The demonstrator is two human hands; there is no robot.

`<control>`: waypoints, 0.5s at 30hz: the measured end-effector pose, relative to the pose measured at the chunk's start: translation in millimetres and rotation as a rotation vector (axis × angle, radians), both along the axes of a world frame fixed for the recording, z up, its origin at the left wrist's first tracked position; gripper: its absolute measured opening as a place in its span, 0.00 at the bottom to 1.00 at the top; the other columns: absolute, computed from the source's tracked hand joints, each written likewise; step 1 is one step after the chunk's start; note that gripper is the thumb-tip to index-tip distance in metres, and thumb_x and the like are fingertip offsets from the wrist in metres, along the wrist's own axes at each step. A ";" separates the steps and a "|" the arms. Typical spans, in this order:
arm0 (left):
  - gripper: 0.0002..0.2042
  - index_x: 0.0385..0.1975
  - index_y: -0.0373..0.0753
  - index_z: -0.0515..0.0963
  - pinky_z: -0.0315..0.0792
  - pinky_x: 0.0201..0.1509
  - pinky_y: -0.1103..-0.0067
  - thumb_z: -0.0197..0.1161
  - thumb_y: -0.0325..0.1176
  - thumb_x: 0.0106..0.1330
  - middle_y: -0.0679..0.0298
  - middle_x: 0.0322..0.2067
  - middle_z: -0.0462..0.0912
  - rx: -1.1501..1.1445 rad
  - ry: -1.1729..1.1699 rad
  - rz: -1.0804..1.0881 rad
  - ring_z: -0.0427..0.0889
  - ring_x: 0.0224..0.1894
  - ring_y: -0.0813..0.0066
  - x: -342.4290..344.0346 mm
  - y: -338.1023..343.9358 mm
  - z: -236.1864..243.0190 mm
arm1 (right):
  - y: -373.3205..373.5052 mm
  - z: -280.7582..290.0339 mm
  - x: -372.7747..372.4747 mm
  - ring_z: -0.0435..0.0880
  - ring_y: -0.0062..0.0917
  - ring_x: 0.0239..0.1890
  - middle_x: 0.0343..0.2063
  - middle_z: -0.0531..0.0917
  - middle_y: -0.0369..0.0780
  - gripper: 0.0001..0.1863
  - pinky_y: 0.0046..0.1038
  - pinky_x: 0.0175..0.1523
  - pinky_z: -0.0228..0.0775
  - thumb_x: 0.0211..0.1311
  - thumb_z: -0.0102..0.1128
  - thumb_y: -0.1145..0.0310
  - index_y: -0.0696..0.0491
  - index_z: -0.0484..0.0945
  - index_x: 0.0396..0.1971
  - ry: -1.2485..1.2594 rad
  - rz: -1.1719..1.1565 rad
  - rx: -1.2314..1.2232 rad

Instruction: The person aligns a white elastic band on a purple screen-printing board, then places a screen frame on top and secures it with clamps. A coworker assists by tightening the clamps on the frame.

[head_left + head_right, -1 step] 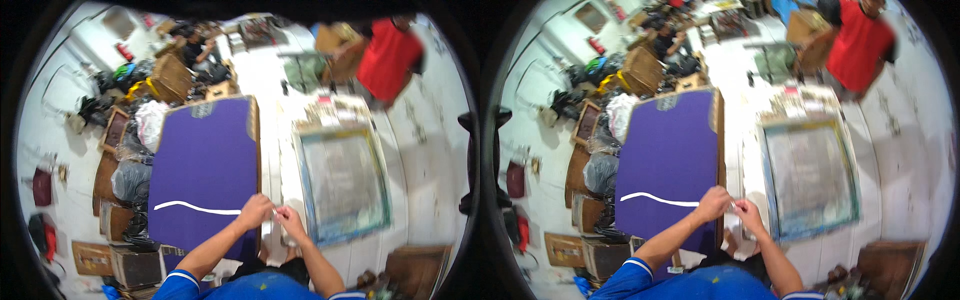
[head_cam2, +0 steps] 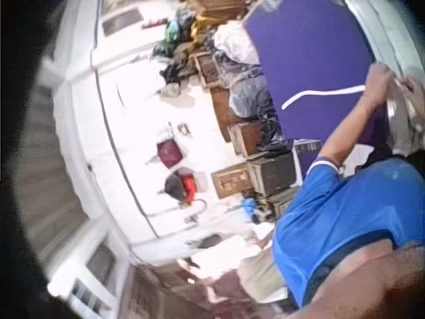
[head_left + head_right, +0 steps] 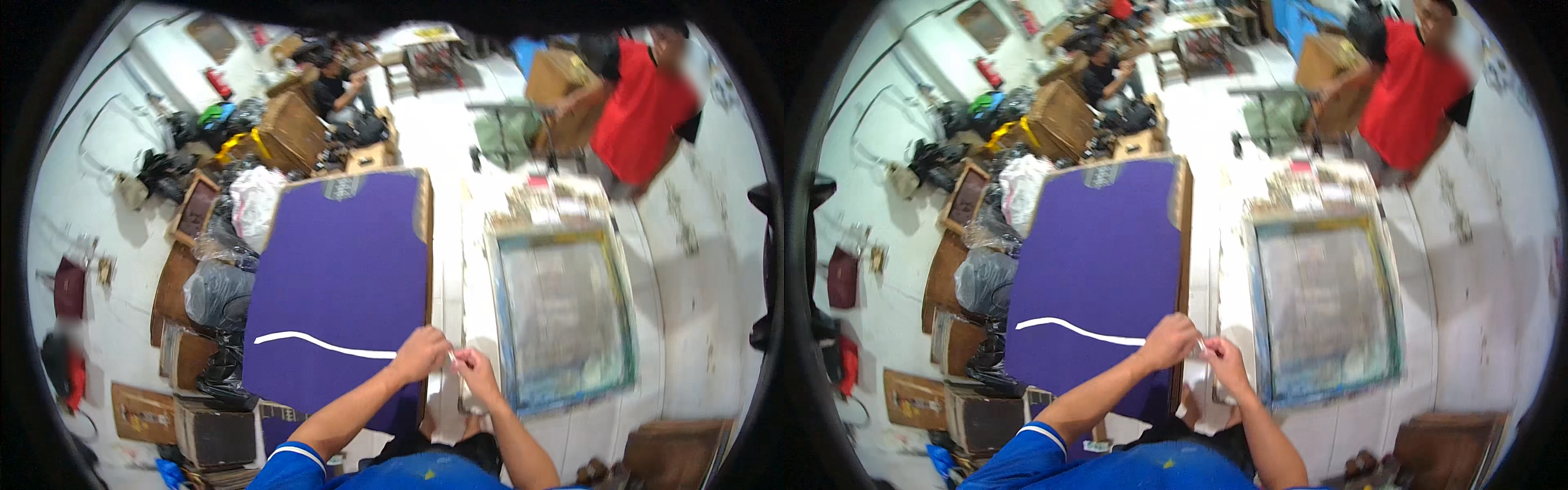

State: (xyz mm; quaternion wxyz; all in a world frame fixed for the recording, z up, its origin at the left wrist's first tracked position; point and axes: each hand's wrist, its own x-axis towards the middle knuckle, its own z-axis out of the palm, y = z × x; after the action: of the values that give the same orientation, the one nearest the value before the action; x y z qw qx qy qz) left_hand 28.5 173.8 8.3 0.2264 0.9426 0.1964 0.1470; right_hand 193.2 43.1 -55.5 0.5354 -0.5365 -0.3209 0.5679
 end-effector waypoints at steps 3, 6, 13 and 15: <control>0.08 0.37 0.43 0.82 0.72 0.52 0.63 0.71 0.32 0.58 0.60 0.41 0.80 0.036 -0.066 -0.025 0.79 0.48 0.55 -3.3 4.3 5.0 | 5.0 8.5 2.9 0.85 0.22 0.39 0.40 0.86 0.39 0.10 0.25 0.48 0.79 0.72 0.57 0.79 0.62 0.78 0.50 -0.048 0.000 -0.055; 0.08 0.38 0.43 0.82 0.72 0.55 0.64 0.71 0.34 0.60 0.62 0.41 0.80 0.063 -0.057 -0.031 0.79 0.50 0.58 -9.4 7.0 3.1 | 12.9 10.5 5.3 0.86 0.22 0.39 0.40 0.85 0.39 0.10 0.25 0.48 0.79 0.74 0.55 0.79 0.61 0.77 0.51 0.047 -0.012 0.016; 0.06 0.35 0.42 0.80 0.73 0.54 0.64 0.69 0.32 0.62 0.62 0.37 0.82 0.013 -0.055 0.005 0.80 0.50 0.60 -20.3 -1.6 -4.0 | 11.4 21.8 3.8 0.80 0.17 0.34 0.37 0.83 0.33 0.15 0.23 0.42 0.75 0.71 0.66 0.70 0.59 0.79 0.54 -0.279 0.170 0.114; 0.06 0.35 0.42 0.79 0.73 0.54 0.64 0.69 0.31 0.61 0.61 0.37 0.82 -0.021 -0.052 0.016 0.81 0.49 0.59 -21.1 -3.5 -6.5 | 7.4 24.8 2.2 0.77 0.17 0.33 0.32 0.80 0.32 0.16 0.22 0.39 0.71 0.65 0.72 0.67 0.56 0.83 0.49 -0.419 0.149 0.149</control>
State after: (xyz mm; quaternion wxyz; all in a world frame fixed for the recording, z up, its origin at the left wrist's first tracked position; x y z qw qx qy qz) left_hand 7.4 170.3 1.8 0.2402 0.9345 0.1992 0.1712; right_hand 195.4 50.4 -30.8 0.4518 -0.5765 -0.5046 0.4570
